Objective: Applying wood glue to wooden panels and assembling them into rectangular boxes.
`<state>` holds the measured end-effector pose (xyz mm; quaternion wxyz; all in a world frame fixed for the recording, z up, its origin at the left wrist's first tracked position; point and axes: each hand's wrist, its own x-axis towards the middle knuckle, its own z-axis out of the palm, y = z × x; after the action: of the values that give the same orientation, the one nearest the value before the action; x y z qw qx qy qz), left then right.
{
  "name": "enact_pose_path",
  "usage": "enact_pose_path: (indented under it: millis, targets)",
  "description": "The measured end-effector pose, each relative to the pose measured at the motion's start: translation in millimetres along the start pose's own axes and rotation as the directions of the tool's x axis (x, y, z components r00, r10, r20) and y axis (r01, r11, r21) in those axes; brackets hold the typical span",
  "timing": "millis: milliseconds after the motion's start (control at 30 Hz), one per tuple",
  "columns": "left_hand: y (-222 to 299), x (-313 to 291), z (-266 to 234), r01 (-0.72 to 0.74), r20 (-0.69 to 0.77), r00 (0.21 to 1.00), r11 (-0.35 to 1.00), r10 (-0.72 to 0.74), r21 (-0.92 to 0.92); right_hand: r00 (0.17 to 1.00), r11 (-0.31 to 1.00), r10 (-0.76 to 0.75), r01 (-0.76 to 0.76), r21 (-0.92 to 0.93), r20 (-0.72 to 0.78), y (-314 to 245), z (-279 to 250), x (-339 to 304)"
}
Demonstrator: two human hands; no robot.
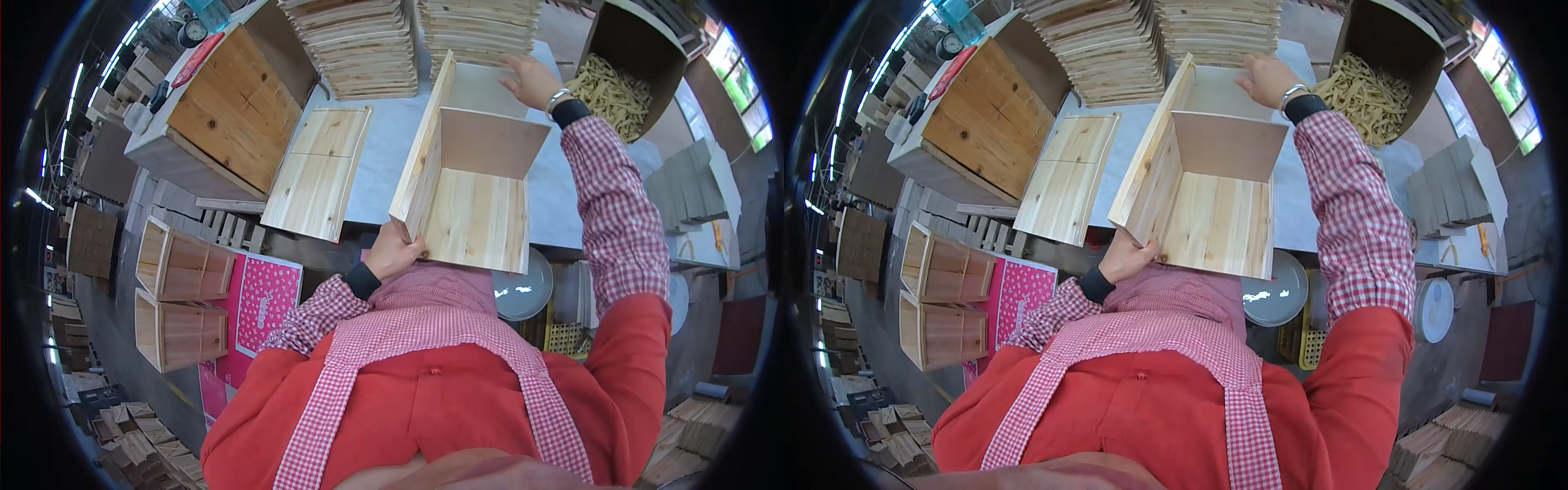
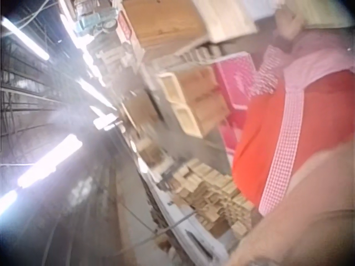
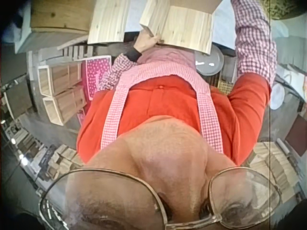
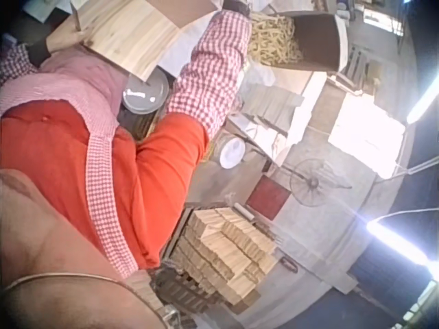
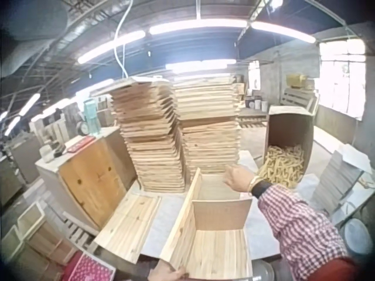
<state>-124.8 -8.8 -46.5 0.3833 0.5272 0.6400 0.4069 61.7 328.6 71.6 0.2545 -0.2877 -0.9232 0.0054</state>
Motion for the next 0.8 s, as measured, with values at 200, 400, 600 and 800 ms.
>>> enact_pose_path:
  millis: [200,400,600,800]
  targets:
    - [7.1,-2.9,0.6,-0.089,-0.042,0.995,0.994,0.091,0.065,0.943,0.956,0.14,-0.049,-0.29,0.303,26.9,44.1,37.6]
    - [2.6,-6.8,-6.4,0.01,0.012,1.0,0.994,-0.011,0.106,0.907,0.978,0.132,-0.052,-0.203,0.4,12.1,41.0,47.2]
    - [1.3,-7.9,-1.8,-0.114,0.037,0.993,0.966,0.109,0.231,0.935,0.969,0.165,-0.095,-0.227,0.313,3.1,47.8,34.4]
    - [-8.5,7.8,1.4,-0.199,-0.005,0.979,0.967,0.202,0.158,0.956,0.982,0.101,-0.052,-0.181,0.274,25.7,53.6,32.2]
